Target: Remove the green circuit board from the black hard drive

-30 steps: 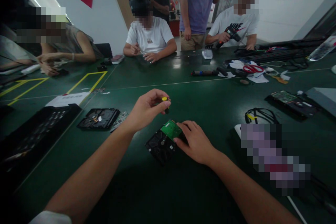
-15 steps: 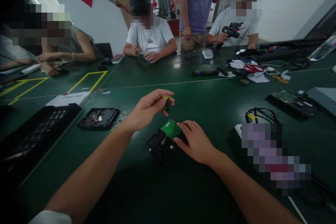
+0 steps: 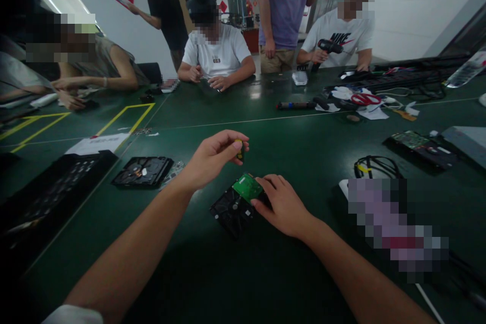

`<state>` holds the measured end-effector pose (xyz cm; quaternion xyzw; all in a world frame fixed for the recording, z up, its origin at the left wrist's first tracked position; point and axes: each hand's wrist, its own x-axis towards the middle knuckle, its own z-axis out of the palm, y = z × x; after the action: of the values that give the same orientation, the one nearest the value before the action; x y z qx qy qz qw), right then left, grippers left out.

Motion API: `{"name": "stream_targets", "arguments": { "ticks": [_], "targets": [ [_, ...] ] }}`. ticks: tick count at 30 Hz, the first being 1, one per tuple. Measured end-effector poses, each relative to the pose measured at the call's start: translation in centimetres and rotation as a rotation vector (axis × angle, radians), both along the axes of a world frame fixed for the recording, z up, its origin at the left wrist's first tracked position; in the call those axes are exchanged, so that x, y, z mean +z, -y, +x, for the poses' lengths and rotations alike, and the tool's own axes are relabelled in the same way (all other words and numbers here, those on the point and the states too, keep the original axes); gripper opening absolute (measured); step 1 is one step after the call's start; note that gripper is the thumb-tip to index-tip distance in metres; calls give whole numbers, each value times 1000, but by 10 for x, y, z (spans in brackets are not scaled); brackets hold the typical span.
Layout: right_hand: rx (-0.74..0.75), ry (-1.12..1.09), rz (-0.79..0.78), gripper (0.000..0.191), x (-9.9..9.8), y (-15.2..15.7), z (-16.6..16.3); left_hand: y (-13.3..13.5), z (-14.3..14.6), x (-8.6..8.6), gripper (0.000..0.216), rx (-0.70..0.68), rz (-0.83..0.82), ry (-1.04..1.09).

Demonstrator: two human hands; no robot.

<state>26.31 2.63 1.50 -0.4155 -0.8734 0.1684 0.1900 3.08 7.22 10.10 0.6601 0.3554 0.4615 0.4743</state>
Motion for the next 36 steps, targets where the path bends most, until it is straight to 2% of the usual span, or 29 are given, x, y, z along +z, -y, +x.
{"name": "stream_targets", "arguments": {
  "ticks": [8, 14, 20, 27, 29, 31, 36],
  "targets": [
    [-4, -17, 1, 50, 0, 0, -1, -1, -1, -2, 26, 80, 56, -44],
    [-2, 1, 1, 50, 1, 0, 0, -2, -4, -2, 24, 18, 83, -74],
    [-4, 7, -7, 51, 2, 0, -1, -1, -1, -2, 27, -70, 86, 0],
    [-1, -12, -7, 49, 4, 1, -2, 1, -2, -1, 23, 66, 100, -52],
    [-3, -19, -5, 49, 4, 2, -2, 1, -3, 0, 23, 57, 105, -57],
    [-3, -26, 1, 49, 4, 1, -1, 1, -3, 1, 24, 5, 65, -26],
    [0, -12, 0, 50, 3, 0, -1, 2, 0, 2, 24, -80, -152, 178]
  ]
}}
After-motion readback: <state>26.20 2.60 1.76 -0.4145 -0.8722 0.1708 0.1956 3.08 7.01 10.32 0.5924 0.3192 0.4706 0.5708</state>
